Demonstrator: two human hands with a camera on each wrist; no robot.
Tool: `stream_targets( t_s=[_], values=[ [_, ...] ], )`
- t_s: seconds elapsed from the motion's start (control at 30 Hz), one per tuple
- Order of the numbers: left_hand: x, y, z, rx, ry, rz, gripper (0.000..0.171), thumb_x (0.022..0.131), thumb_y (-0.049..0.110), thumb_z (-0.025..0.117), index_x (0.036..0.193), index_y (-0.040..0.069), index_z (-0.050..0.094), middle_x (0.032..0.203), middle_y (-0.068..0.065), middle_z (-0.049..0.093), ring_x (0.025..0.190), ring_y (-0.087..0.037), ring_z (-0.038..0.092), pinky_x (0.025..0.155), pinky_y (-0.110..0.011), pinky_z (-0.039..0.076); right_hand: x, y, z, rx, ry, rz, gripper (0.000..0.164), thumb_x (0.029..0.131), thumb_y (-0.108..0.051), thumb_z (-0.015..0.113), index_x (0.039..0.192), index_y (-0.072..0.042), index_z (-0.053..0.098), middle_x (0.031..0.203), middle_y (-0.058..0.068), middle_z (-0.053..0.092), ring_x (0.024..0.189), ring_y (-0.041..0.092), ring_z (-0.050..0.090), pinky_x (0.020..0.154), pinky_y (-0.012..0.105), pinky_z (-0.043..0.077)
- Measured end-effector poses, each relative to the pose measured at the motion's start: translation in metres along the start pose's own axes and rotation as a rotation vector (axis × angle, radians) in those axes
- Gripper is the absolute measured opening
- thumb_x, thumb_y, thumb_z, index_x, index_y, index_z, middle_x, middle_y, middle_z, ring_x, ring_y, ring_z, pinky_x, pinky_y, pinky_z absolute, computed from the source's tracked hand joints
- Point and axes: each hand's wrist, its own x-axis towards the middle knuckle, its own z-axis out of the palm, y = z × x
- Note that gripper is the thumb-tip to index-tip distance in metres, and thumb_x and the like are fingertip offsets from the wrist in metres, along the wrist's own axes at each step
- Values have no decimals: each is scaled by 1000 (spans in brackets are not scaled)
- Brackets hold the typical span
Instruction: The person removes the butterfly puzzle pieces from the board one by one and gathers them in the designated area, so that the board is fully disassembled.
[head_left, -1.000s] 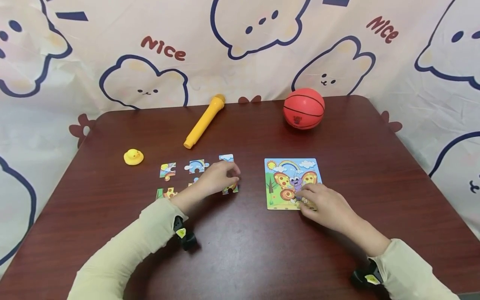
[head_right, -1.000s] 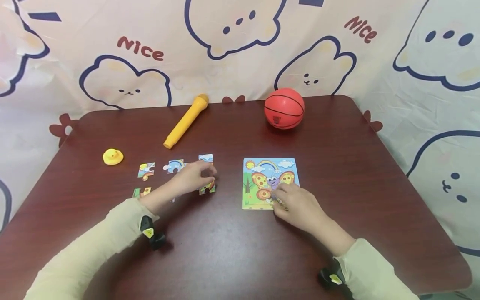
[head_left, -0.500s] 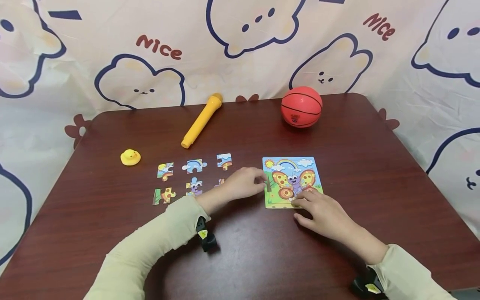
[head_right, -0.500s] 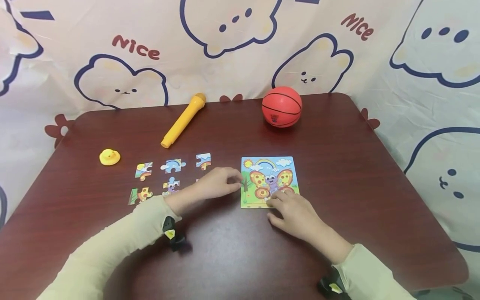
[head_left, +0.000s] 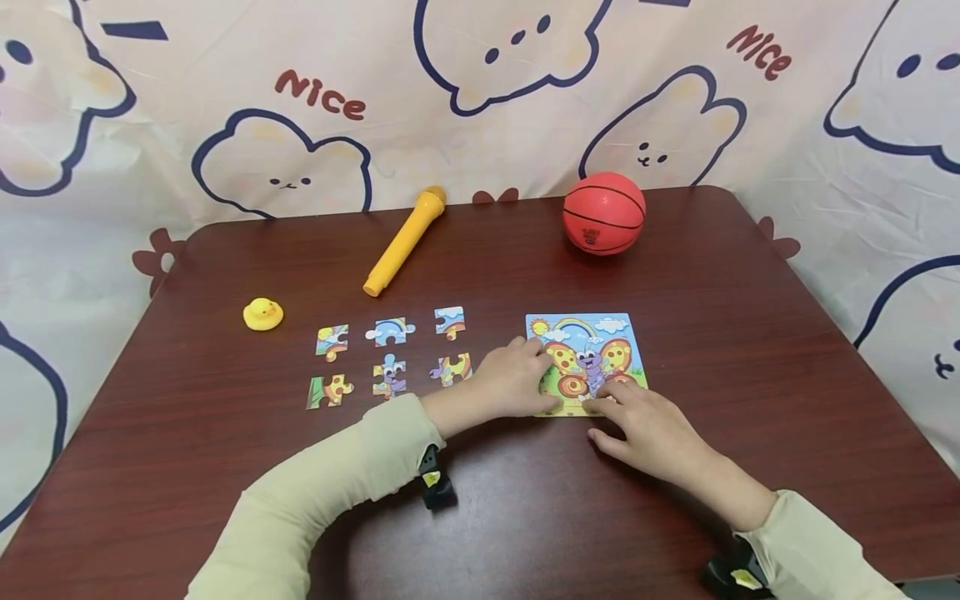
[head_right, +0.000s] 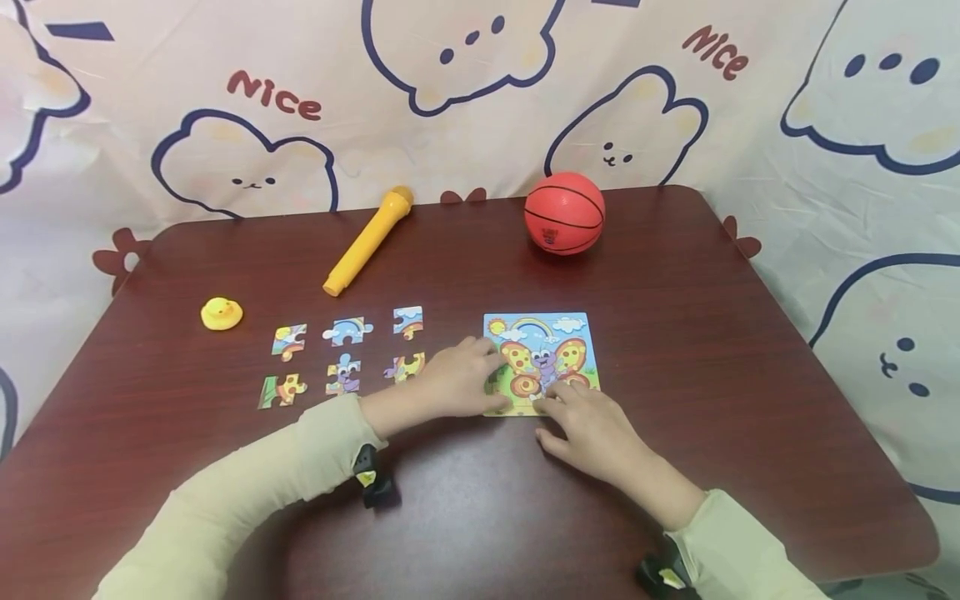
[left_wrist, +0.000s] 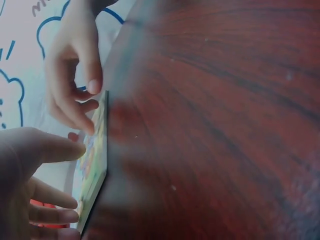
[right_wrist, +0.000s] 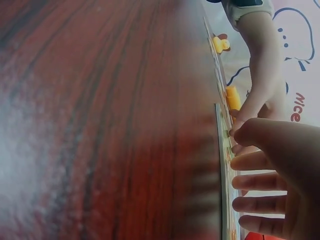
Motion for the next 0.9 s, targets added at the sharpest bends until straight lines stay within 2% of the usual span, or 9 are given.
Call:
stream_targets(
  t_s=[0.17,0.43,0.67,0.9],
  values=[
    [0,3,4,29,6,11,60,71,57,61,112,14,58,108,-2,49,91,-16,45,66,-28,44,1,0,0,-2,9,-1,27,73,-29,69,94,-12,67,91,1,56,85,17,54,67,34,46],
    [2,3,5,-2,-7,-7,59,71,54,64,115,16,56,110,-3,48,92,-16,44,65,-28,44,1,0,-1,-6,25,-2,30,72,-30,71,95,-11,67,92,2,56,85,18,54,66,35,47],
    [6,3,6,-26,-17,-14,60,70,54,66,115,16,55,108,-3,47,90,-16,43,64,-27,43,1,0,0,2,-35,38,32,75,-34,68,97,-11,67,94,2,57,89,19,54,68,36,47],
    [7,3,4,-56,-32,-46,60,69,53,68,113,16,53,104,-2,47,89,-17,42,64,-28,43,3,-1,2,36,-35,65,30,74,-32,69,95,-10,68,93,2,57,89,19,54,68,36,47]
  ],
)
